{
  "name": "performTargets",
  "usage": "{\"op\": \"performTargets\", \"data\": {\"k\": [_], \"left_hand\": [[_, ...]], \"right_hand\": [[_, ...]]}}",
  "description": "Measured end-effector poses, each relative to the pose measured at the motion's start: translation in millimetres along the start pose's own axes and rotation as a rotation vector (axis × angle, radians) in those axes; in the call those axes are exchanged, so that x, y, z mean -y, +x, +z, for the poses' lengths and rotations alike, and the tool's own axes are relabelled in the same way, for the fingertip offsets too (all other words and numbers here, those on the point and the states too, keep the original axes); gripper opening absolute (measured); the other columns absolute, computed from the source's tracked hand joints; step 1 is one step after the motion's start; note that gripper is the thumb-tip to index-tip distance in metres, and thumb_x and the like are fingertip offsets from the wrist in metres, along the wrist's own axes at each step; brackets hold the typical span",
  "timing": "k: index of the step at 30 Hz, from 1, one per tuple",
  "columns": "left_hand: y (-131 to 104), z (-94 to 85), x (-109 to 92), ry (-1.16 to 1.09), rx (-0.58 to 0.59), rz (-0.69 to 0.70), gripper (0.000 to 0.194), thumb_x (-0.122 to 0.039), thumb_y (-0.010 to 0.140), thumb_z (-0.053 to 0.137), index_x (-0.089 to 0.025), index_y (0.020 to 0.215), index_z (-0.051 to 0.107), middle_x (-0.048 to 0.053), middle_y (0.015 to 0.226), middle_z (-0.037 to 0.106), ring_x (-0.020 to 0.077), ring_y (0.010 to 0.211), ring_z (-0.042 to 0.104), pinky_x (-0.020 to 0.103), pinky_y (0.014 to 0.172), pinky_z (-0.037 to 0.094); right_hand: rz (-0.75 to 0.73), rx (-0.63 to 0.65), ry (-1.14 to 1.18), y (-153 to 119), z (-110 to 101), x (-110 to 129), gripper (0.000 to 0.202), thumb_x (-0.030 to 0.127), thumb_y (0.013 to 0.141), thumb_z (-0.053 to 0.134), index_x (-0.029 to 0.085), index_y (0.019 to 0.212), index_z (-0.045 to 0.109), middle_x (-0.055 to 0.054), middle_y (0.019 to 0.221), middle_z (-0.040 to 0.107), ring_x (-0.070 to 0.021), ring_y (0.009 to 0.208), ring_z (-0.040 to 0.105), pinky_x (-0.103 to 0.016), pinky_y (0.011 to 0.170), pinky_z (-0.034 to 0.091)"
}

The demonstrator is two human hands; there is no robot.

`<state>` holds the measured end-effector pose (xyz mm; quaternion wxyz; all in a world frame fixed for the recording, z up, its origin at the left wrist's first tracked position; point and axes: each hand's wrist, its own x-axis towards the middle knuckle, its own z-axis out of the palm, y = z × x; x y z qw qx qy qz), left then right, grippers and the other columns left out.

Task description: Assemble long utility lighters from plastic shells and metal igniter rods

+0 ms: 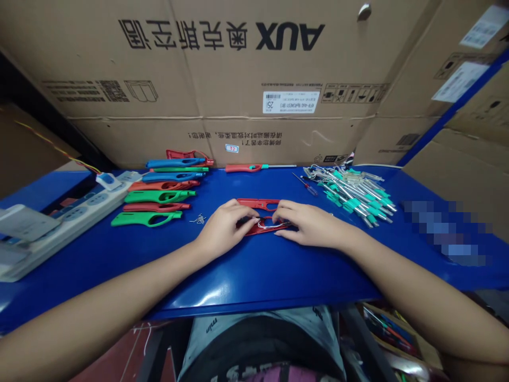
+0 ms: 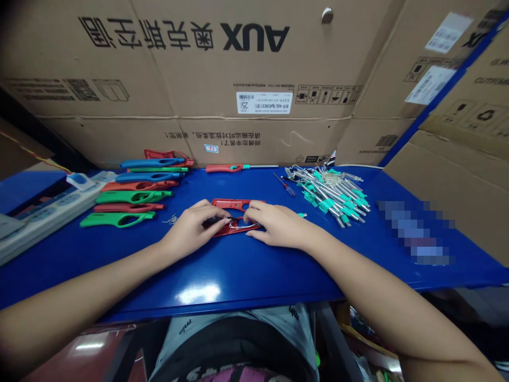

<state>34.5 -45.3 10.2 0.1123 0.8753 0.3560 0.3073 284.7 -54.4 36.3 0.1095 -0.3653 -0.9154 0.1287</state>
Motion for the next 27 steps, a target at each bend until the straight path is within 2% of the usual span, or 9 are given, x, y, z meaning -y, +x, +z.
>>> {"op": "performTargets", "data": {"k": [3,7,15,23,27], "left_hand": [[-0.9,-0.6,-1.7,-0.019,0.004,0.009,0.013,-0.023,0.095,0.060,-0.019,0.096,0.072,0.004,0.089,0.074,0.0186,0.081,0.064,0.031,0.078,0.052],[-2.4,-0.5,-4.3,-0.068,0.030,-0.014,0.013,-0.021,0.095,0.058,-0.018,0.097,0.070,0.004,0.091,0.073,0.0157,0.074,0.067,0.027,0.072,0.053],[-1.8,-0.9,-4.3,-0.100,0.003,-0.053,0.014,-0.025,0.095,0.057,-0.019,0.095,0.070,0.003,0.090,0.074,0.0151,0.071,0.066,0.027,0.072,0.053],[-1.2,-1.0,-4.5,-0.121,-0.027,-0.066,0.013,-0.025,0.095,0.058,-0.018,0.094,0.070,0.002,0.086,0.074,0.0139,0.069,0.065,0.025,0.070,0.052],[-0.7,-1.6,-4.2,-0.112,-0.014,-0.068,0.015,-0.028,0.095,0.058,-0.019,0.094,0.071,0.003,0.088,0.074,0.0146,0.071,0.065,0.026,0.070,0.052]], "right_hand": [[0.001,-0.007,0.068,4.7,8.4,-2.2,0.010,0.024,0.091,0.061,0.019,0.100,0.061,-0.006,0.101,0.062,-0.0162,0.080,0.058,-0.027,0.069,0.043],[0.039,-0.019,0.145,8.1,10.2,-4.3,0.010,0.022,0.088,0.065,0.019,0.097,0.061,-0.004,0.092,0.063,-0.0151,0.076,0.056,-0.025,0.066,0.040],[0.029,-0.030,0.215,11.0,12.3,-8.3,0.010,0.021,0.086,0.067,0.018,0.094,0.061,-0.002,0.086,0.061,-0.0118,0.067,0.049,-0.024,0.066,0.038],[0.051,-0.022,0.236,11.0,12.4,-7.8,0.009,0.021,0.086,0.067,0.019,0.093,0.062,0.000,0.081,0.059,-0.0116,0.065,0.047,-0.024,0.065,0.035],[0.015,-0.048,0.205,10.9,12.4,-7.6,0.015,0.028,0.084,0.070,0.019,0.090,0.060,0.000,0.080,0.059,-0.0126,0.067,0.048,-0.024,0.064,0.035]]}}
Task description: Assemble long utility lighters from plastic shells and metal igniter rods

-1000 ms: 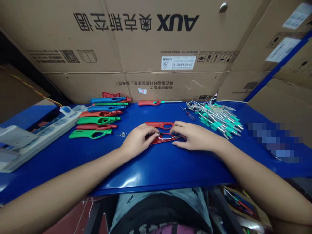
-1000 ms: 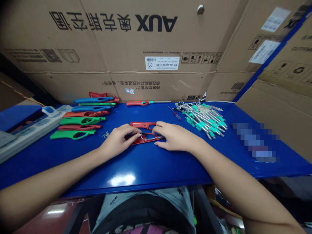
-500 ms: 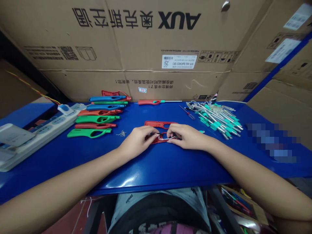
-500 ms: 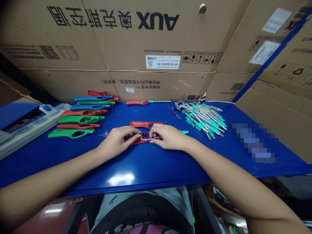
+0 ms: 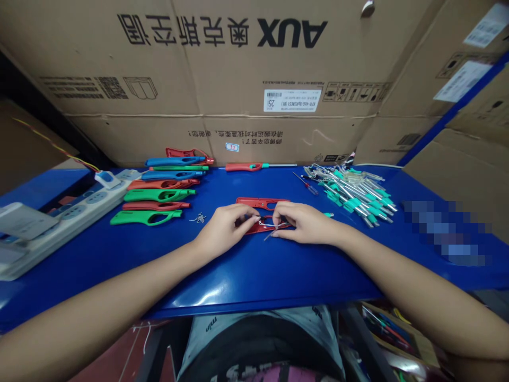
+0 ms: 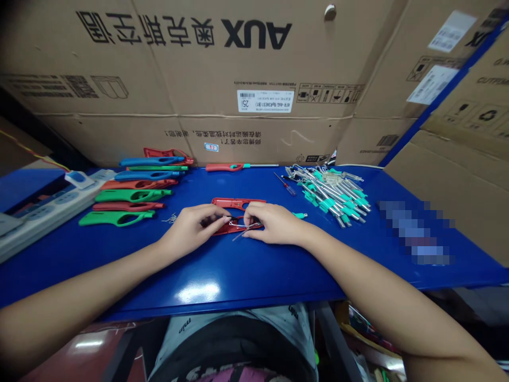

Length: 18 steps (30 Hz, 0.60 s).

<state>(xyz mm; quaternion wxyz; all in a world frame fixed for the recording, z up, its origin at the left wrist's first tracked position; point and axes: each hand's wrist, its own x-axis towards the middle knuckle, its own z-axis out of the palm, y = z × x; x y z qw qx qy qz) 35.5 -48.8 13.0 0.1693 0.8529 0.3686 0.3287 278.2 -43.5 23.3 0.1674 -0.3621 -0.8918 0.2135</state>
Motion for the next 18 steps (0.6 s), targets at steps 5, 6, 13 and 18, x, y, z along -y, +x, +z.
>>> {"op": "performTargets", "data": {"k": [5,6,13,18], "left_hand": [[0.6,-1.0,1.4,-0.006,0.009,0.016,0.016,-0.029,0.094,0.061,-0.019,0.093,0.073,0.004,0.089,0.074,0.0157,0.074,0.067,0.026,0.068,0.051],[0.6,-1.1,1.9,-0.012,0.008,0.015,0.015,-0.028,0.094,0.062,-0.019,0.093,0.074,0.003,0.089,0.074,0.0154,0.074,0.067,0.026,0.068,0.051],[0.7,-0.7,3.0,-0.076,0.002,-0.004,0.011,-0.025,0.090,0.068,-0.020,0.091,0.078,0.003,0.090,0.075,0.0161,0.078,0.069,0.027,0.071,0.054],[1.6,2.4,1.5,-0.116,-0.033,-0.044,0.011,-0.026,0.088,0.070,-0.020,0.086,0.079,0.004,0.088,0.077,0.0185,0.079,0.071,0.029,0.073,0.056]], "right_hand": [[-0.080,-0.028,0.072,0.2,-0.4,-4.9,0.007,0.025,0.091,0.062,0.019,0.091,0.063,-0.002,0.084,0.061,-0.0127,0.067,0.049,-0.025,0.064,0.038],[-0.089,-0.037,0.098,0.2,-1.1,-6.1,0.007,0.024,0.092,0.060,0.018,0.091,0.064,-0.003,0.086,0.062,-0.0126,0.067,0.050,-0.025,0.064,0.040],[-0.087,0.013,0.272,-0.3,-8.2,-12.0,0.013,0.028,0.091,0.063,0.016,0.090,0.068,-0.004,0.092,0.062,-0.0102,0.065,0.050,-0.024,0.060,0.041],[-0.123,0.101,0.291,0.3,-9.8,-11.8,0.016,0.030,0.090,0.064,0.016,0.089,0.071,-0.002,0.087,0.061,-0.0094,0.063,0.047,-0.025,0.062,0.041]]}}
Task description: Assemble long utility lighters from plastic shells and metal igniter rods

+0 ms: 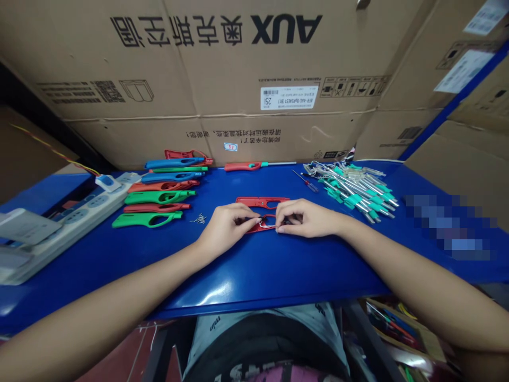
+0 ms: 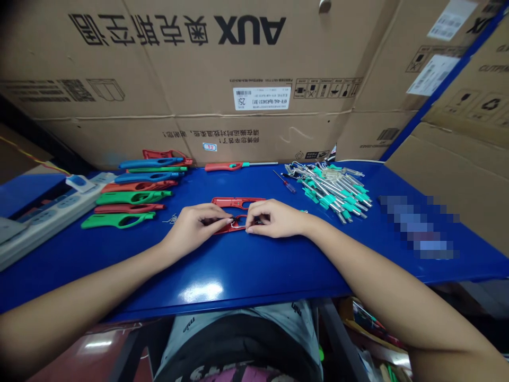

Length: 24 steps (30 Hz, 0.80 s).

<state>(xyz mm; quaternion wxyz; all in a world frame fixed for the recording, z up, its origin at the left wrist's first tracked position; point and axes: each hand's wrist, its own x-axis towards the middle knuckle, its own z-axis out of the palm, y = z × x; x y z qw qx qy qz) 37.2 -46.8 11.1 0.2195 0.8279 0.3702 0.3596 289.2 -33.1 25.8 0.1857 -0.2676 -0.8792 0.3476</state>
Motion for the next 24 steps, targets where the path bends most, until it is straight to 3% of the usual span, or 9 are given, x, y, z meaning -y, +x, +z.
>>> {"op": "performTargets", "data": {"k": [9,14,19,24], "left_hand": [[-0.6,0.6,0.9,0.057,0.095,0.023,0.015,-0.023,0.092,0.065,-0.017,0.092,0.079,0.006,0.092,0.077,0.0187,0.083,0.072,0.030,0.080,0.058],[-5.3,-3.7,-2.3,0.326,0.203,0.156,0.026,-0.024,0.099,0.054,-0.014,0.105,0.077,0.010,0.106,0.074,0.0239,0.098,0.070,0.036,0.089,0.057],[-13.5,-13.1,-18.5,0.648,0.307,0.207,0.036,-0.031,0.101,0.047,-0.014,0.123,0.069,0.015,0.116,0.067,0.0282,0.103,0.063,0.044,0.089,0.055],[-13.1,-17.1,-20.4,0.683,0.363,0.193,0.035,-0.026,0.100,0.049,-0.015,0.129,0.065,0.014,0.111,0.064,0.0277,0.101,0.061,0.044,0.087,0.054]], "right_hand": [[-0.010,-0.019,0.003,0.7,2.5,-1.8,0.013,0.027,0.089,0.066,0.015,0.090,0.072,-0.002,0.090,0.058,-0.0078,0.063,0.045,-0.023,0.062,0.041],[-0.014,-0.024,-0.004,0.7,3.1,-1.5,0.012,0.026,0.089,0.066,0.016,0.089,0.072,-0.001,0.087,0.057,-0.0077,0.062,0.045,-0.022,0.060,0.040],[-0.024,-0.030,-0.013,0.6,3.7,-1.4,0.010,0.024,0.088,0.066,0.016,0.088,0.072,-0.002,0.087,0.057,-0.0075,0.062,0.044,-0.022,0.060,0.040],[-0.031,-0.017,-0.023,-1.6,1.9,3.6,0.008,0.021,0.086,0.066,0.016,0.089,0.072,-0.002,0.090,0.058,-0.0076,0.063,0.045,-0.022,0.060,0.041]]}}
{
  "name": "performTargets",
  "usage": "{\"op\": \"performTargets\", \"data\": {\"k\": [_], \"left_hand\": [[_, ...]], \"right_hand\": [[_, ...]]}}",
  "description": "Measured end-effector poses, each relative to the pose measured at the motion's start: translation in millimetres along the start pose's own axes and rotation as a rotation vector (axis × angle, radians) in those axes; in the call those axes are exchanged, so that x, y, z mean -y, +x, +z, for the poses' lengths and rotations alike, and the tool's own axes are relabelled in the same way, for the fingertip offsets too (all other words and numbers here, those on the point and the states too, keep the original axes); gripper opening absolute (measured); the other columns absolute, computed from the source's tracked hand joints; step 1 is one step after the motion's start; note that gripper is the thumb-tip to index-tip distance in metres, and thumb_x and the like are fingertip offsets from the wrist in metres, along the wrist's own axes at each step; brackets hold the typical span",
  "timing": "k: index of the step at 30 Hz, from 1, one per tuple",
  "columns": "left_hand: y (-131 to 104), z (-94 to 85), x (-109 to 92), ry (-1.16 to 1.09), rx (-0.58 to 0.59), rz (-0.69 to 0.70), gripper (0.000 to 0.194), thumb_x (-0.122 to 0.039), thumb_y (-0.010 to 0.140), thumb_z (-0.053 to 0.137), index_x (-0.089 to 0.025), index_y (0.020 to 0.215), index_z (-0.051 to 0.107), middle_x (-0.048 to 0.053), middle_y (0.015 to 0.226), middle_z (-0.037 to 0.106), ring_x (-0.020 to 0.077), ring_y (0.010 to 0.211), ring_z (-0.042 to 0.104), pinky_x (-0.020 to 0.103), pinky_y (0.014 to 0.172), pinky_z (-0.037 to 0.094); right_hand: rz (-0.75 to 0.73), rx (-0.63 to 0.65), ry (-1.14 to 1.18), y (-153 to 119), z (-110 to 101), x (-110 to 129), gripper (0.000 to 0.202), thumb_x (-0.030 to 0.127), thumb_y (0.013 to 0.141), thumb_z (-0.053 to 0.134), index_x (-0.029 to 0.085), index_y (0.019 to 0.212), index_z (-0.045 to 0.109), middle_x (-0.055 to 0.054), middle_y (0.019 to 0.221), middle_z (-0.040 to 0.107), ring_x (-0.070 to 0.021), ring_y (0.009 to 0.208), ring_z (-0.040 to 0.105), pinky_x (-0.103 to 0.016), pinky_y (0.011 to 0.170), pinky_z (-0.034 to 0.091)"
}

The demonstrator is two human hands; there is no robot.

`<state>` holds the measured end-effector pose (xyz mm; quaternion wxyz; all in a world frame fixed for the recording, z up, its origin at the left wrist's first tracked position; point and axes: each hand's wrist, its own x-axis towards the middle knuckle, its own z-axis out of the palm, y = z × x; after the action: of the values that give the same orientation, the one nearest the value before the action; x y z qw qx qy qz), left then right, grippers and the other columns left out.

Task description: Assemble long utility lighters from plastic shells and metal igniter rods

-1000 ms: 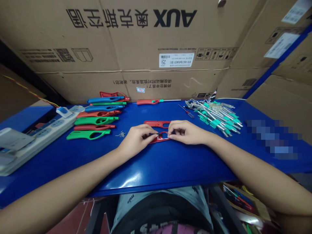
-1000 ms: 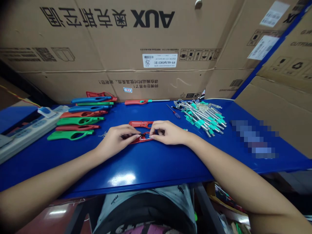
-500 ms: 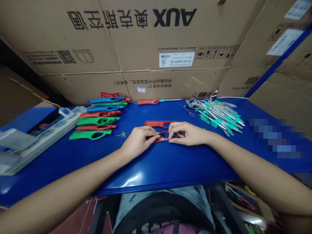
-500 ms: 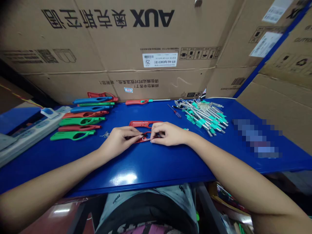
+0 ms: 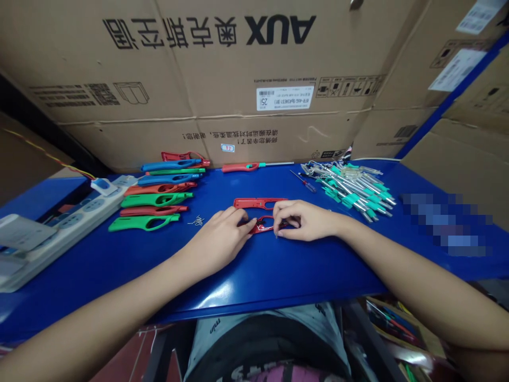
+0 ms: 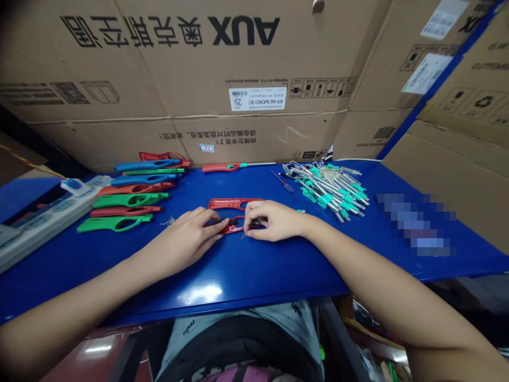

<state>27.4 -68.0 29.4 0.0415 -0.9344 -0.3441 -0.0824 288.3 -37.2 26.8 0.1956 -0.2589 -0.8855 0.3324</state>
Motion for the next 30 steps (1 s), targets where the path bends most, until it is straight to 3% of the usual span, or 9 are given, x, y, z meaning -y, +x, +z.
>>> {"op": "performTargets", "data": {"k": [4,7,10,13,18,24,30], "left_hand": [[2.5,6.8,7.9,-0.216,-0.045,-0.002,0.036,-0.021,0.097,0.055,-0.012,0.131,0.062,0.012,0.106,0.064,0.0230,0.098,0.063,0.037,0.090,0.054],[3.0,10.2,8.9,-0.316,-0.082,-0.047,0.044,-0.022,0.093,0.063,-0.012,0.135,0.058,0.011,0.108,0.066,0.0232,0.099,0.065,0.036,0.090,0.055],[3.1,11.7,5.0,-0.369,-0.108,-0.062,0.045,-0.025,0.090,0.067,-0.014,0.133,0.060,0.012,0.110,0.067,0.0238,0.101,0.066,0.037,0.090,0.056],[3.5,12.7,0.7,-0.390,-0.114,-0.055,0.040,-0.025,0.091,0.067,-0.013,0.129,0.063,0.011,0.107,0.068,0.0242,0.100,0.066,0.037,0.088,0.056],[4.7,14.5,-1.7,-0.407,-0.116,-0.038,0.038,-0.024,0.092,0.065,-0.012,0.128,0.063,0.011,0.105,0.066,0.0239,0.100,0.063,0.037,0.089,0.055],[6.1,17.0,-1.2,-0.401,-0.104,0.013,0.032,-0.022,0.096,0.059,-0.015,0.126,0.064,0.007,0.095,0.058,0.0207,0.091,0.058,0.036,0.086,0.053],[3.5,8.0,-9.0,-0.288,-0.040,0.012,0.033,-0.022,0.101,0.046,-0.014,0.127,0.063,0.011,0.101,0.058,0.0232,0.095,0.056,0.040,0.087,0.054]], "right_hand": [[0.000,0.021,-0.045,-1.2,-0.5,4.4,0.012,0.027,0.087,0.066,0.016,0.089,0.071,-0.003,0.091,0.058,-0.0075,0.062,0.045,-0.023,0.060,0.042],[0.005,-0.058,-0.118,-0.5,2.2,2.6,0.018,0.029,0.090,0.063,0.015,0.080,0.068,-0.002,0.085,0.059,-0.0089,0.065,0.049,-0.024,0.063,0.041],[0.070,-0.130,-0.226,0.5,5.8,-0.6,0.009,0.024,0.089,0.063,0.016,0.086,0.066,-0.001,0.078,0.060,-0.0111,0.067,0.052,-0.024,0.062,0.040],[0.116,-0.133,-0.311,1.0,8.5,-1.5,0.008,0.022,0.089,0.063,0.017,0.094,0.067,-0.001,0.080,0.063,-0.0123,0.069,0.054,-0.024,0.063,0.040],[0.086,-0.122,-0.338,1.4,10.4,-1.5,0.014,0.019,0.092,0.058,0.016,0.092,0.071,-0.005,0.091,0.068,-0.0129,0.072,0.057,-0.027,0.069,0.043],[0.093,-0.122,-0.265,1.5,7.7,-4.8,0.013,0.018,0.091,0.059,0.016,0.093,0.071,-0.006,0.094,0.066,-0.0121,0.069,0.055,-0.026,0.067,0.043],[0.085,-0.043,-0.160,-0.8,-1.8,1.3,0.017,0.011,0.086,0.058,0.017,0.098,0.069,-0.006,0.100,0.063,-0.0112,0.071,0.054,-0.025,0.066,0.045]]}}
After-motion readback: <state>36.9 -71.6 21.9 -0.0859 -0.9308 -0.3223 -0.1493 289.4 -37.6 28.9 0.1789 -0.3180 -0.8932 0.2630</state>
